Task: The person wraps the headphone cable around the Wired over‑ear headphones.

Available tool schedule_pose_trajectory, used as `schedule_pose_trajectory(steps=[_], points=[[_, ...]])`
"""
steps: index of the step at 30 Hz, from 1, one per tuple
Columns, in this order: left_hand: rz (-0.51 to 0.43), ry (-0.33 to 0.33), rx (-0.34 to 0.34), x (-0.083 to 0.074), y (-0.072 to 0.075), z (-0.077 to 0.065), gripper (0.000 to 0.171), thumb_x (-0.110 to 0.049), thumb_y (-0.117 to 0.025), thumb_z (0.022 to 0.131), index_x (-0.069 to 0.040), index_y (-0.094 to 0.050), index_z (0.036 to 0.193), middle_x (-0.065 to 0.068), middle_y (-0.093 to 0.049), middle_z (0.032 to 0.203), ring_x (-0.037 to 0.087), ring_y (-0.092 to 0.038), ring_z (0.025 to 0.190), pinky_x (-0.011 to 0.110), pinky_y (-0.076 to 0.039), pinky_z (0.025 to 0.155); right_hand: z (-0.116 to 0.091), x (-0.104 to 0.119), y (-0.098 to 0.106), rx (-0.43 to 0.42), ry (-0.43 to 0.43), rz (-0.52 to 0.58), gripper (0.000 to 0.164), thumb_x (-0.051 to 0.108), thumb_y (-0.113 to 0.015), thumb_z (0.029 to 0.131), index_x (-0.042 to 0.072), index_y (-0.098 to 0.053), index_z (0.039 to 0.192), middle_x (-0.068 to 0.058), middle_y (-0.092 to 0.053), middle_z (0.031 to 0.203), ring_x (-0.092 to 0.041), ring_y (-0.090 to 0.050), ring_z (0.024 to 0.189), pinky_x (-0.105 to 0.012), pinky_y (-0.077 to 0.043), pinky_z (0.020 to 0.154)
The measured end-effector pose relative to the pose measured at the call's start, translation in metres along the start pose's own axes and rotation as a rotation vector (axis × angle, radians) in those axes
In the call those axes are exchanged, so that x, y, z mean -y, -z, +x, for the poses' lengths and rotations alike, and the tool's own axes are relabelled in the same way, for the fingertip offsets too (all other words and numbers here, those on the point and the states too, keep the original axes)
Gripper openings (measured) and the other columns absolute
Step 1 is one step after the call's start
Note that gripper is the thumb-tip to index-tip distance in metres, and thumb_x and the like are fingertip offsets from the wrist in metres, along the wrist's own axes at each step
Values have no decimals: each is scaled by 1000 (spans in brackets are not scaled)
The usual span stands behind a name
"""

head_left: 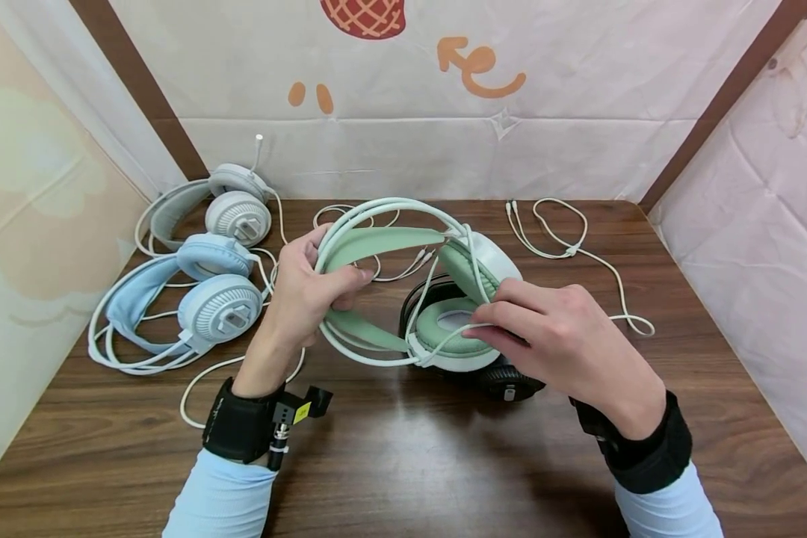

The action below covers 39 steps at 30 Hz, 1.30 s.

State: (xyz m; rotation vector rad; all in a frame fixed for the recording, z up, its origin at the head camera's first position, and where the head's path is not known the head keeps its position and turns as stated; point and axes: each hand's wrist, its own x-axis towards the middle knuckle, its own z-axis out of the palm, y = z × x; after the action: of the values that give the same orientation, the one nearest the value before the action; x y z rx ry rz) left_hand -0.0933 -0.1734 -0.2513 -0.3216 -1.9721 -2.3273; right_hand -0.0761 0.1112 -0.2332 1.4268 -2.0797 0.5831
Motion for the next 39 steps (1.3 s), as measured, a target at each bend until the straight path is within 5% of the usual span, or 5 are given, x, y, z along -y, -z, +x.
schedule_pose_trajectory(steps=[5, 9, 18, 27, 39], points=[[25, -10, 112, -4, 6, -4, 34, 11, -54, 76, -2, -59, 108, -4, -46, 61, 8, -33, 47, 22, -27, 45, 0, -2, 7, -41, 1, 20, 4, 13, -74, 93, 9, -75, 96, 2, -66, 85, -4, -58, 64, -19, -47, 54], [82, -10, 169, -8, 9, -6, 44, 10, -54, 73, -2, -62, 114, -3, -51, 64, 6, -36, 46, 21, -31, 43, 2, -3, 11, -110, 31, 32, 21, 22, -61, 102, 9, -76, 96, 2, -66, 84, -3, -57, 63, -15, -45, 54], [78, -102, 276, -12, 15, -9, 45, 13, -54, 66, -3, -65, 107, -5, -57, 66, 5, -44, 48, 24, -32, 41, 1, -13, 12, -374, 4, 129, 23, 20, -69, 97, 2, -79, 86, -4, -70, 76, -5, -51, 58, -15, -37, 53], [-141, -133, 490, -9, 23, -8, 59, 13, -43, 61, -3, -65, 113, -1, -54, 68, 19, -30, 49, 29, -25, 42, 3, -19, 12, -527, -57, 250, 23, 19, -79, 90, -2, -78, 79, -13, -71, 73, -8, -56, 62, -16, -35, 55], [-507, -147, 707, -2, 24, -3, 68, 16, -29, 64, -2, -62, 120, 5, -30, 63, 15, -15, 49, 23, -10, 39, -6, -40, 12, -474, -183, 393, 14, 7, -81, 85, -7, -77, 86, -16, -72, 82, -2, -59, 67, -11, -41, 60]])
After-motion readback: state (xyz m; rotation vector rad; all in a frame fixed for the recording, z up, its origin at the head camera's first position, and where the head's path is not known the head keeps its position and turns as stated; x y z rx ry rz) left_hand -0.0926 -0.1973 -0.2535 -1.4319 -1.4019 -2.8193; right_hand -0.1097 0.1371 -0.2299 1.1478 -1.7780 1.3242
